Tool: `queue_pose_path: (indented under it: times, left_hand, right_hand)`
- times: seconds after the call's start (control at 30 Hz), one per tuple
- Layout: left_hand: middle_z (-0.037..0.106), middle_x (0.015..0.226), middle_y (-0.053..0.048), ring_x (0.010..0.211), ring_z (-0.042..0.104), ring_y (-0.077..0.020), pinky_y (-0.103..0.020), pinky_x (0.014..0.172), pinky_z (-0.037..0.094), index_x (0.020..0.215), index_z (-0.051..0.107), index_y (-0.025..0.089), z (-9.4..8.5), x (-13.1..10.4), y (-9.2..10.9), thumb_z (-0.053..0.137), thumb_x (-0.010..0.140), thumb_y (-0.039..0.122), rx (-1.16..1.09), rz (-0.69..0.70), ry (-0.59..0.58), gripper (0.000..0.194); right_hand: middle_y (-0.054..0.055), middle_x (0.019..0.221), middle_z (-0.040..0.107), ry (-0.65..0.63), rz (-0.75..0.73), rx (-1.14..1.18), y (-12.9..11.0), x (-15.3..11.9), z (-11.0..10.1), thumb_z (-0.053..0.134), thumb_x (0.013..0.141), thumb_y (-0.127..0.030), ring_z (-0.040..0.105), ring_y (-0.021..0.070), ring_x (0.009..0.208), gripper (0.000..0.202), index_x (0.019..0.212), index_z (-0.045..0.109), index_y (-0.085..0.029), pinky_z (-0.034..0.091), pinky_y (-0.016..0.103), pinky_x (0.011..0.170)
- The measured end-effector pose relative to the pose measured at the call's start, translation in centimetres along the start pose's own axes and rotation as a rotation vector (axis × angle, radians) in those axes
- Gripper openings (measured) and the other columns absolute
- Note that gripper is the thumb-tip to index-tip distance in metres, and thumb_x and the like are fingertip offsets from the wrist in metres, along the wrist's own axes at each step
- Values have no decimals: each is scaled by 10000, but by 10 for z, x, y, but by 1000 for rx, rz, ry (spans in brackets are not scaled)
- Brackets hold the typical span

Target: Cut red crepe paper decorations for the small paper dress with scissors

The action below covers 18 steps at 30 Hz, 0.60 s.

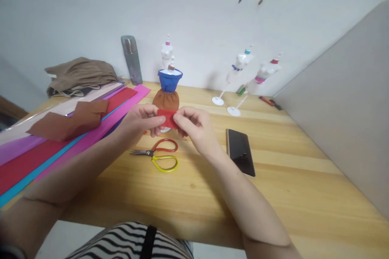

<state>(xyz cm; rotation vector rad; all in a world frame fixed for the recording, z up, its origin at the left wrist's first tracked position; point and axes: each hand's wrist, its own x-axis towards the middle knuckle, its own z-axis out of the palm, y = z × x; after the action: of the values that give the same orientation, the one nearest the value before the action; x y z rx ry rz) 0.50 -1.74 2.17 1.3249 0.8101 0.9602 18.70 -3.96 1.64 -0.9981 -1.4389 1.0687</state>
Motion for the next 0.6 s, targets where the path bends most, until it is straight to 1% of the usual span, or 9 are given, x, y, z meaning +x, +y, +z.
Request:
queue_pose_path:
  times: [0.13, 0.37, 0.5, 0.6]
  left_hand:
    - [647, 530, -3, 435, 548, -59, -168, 428, 402, 592, 625, 139, 0, -1, 1, 850, 637, 322, -33, -29, -1, 294]
    - [670, 572, -18, 449, 571, -64, -174, 440, 422, 609, 636, 128, -4, 1, -2, 897, 626, 335, -140, -90, -68, 334]
    - [660, 549, -15, 446, 561, -61, -167, 436, 412, 595, 627, 132, -2, 2, -2, 904, 621, 331, -110, -70, -35, 343]
    - [664, 551, -15, 442, 558, -60, -168, 436, 419, 592, 624, 134, 0, 1, -2, 888, 629, 317, -92, -54, -14, 324]
  right_hand:
    - [-46, 487, 545, 42, 4, 20, 3, 2, 1, 799, 723, -360, 435, 84, 390, 232, 637, 648, -205, 333, 232, 393]
    - [-44, 473, 543, 25, 48, 41, 2, 3, -1, 810, 723, -362, 439, 91, 398, 242, 621, 646, -215, 323, 234, 394]
    - [-42, 484, 546, 31, 37, 25, 1, 2, -2, 830, 725, -386, 445, 96, 404, 255, 633, 657, -222, 337, 248, 399]
    - [-35, 511, 570, 38, 16, 23, 1, 2, 0, 825, 728, -375, 464, 99, 422, 227, 656, 678, -217, 370, 255, 415]
